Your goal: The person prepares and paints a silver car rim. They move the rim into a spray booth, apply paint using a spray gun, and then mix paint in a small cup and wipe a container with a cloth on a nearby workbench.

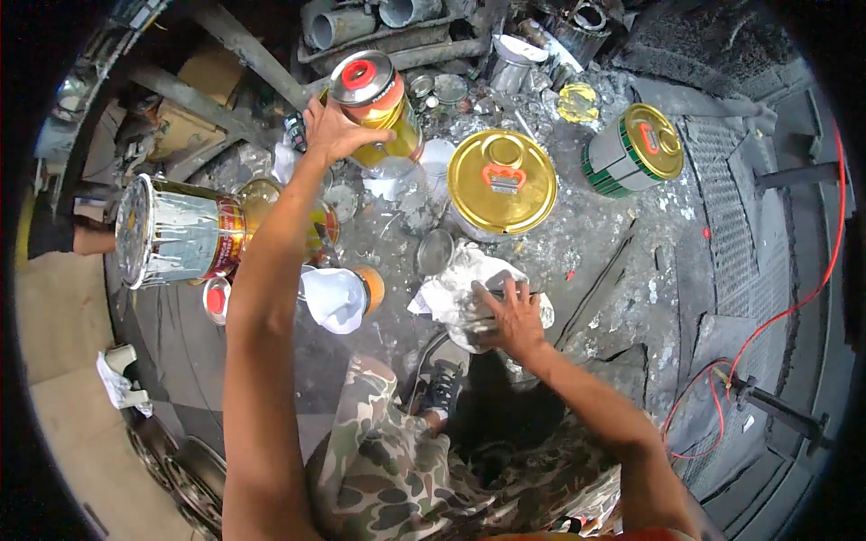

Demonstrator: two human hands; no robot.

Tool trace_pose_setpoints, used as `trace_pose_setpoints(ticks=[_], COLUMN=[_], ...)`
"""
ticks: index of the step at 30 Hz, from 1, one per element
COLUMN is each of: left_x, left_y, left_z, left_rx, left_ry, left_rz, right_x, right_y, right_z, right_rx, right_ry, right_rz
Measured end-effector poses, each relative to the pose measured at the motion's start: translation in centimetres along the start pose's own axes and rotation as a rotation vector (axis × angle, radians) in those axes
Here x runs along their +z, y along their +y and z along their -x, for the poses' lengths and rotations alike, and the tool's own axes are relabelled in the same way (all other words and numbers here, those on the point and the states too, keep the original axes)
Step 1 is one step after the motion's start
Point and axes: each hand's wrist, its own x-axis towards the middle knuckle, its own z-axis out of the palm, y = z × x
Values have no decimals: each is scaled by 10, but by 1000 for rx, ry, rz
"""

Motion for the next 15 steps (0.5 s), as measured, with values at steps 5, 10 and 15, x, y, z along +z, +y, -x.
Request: trace_pose_setpoints(ticks=[5, 10, 15], left_x=[-16, -39, -38], left_y=[-17, -22, -16], left_z=[-1, 1, 13], left_rx=[-25, 4, -57], left_ry=[-15, -3, 139], left_rz=[62, 98, 53], right_x=[-2, -67, -49], right_y=[-9, -60, -99], right_z=[-20, -53, -183], right_rx=[-93, -253, -38], right_ry=[85, 362, 527], right_rz=[-258, -404, -606])
